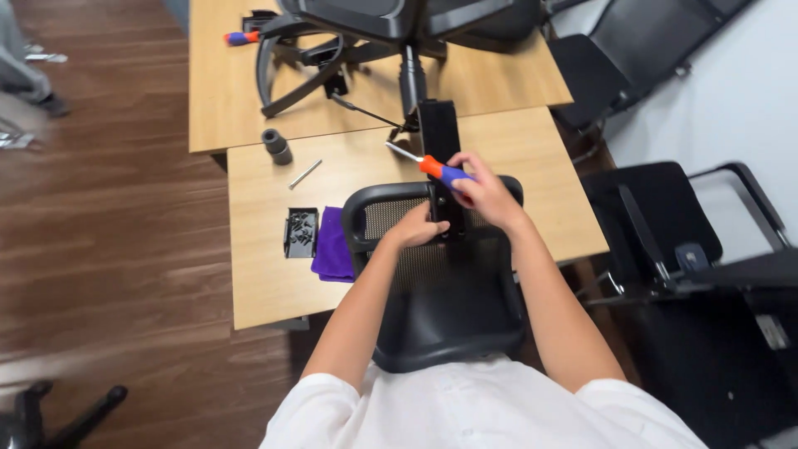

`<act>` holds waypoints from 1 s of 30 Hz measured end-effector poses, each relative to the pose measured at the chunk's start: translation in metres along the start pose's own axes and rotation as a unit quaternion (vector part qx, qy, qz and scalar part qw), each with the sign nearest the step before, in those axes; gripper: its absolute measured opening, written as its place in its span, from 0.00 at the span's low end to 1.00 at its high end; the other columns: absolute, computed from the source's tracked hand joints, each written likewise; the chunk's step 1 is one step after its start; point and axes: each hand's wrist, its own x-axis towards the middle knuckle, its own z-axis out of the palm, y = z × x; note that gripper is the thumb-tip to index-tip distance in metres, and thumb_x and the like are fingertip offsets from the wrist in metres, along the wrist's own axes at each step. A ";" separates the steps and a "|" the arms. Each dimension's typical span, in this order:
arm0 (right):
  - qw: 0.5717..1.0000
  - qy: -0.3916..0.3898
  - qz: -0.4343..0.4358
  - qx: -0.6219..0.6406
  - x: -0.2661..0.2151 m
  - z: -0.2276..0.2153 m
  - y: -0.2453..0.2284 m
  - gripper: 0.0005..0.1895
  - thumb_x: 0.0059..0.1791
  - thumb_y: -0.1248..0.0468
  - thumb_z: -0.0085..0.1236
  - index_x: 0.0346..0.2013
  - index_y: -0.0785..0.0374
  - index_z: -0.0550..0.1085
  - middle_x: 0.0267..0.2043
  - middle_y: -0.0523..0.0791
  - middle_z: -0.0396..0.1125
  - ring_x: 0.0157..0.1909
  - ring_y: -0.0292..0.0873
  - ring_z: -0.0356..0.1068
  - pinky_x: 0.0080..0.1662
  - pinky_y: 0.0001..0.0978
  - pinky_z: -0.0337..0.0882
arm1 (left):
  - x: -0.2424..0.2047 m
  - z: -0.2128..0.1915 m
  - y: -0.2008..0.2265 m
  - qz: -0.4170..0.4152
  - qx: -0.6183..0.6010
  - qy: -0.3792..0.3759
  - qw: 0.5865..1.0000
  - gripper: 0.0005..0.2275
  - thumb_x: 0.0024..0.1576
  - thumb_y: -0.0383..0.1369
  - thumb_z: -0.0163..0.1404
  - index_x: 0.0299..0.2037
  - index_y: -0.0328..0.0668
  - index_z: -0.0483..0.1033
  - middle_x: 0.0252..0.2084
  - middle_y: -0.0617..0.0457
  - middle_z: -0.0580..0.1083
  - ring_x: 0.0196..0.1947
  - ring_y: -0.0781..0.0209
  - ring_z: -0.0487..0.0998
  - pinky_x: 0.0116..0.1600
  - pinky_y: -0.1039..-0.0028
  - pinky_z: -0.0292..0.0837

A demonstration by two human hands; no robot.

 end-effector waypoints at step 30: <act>0.909 0.190 -0.098 -0.358 -0.065 0.021 -0.065 0.13 0.50 0.61 0.62 0.42 0.68 0.79 0.22 0.48 0.71 0.22 0.38 0.70 0.29 0.28 0.68 | -0.014 0.003 0.018 -0.014 0.147 0.051 0.988 0.25 0.55 0.36 0.56 0.62 0.37 0.67 0.50 0.44 0.79 0.48 0.54 0.81 0.55 0.66 0.74</act>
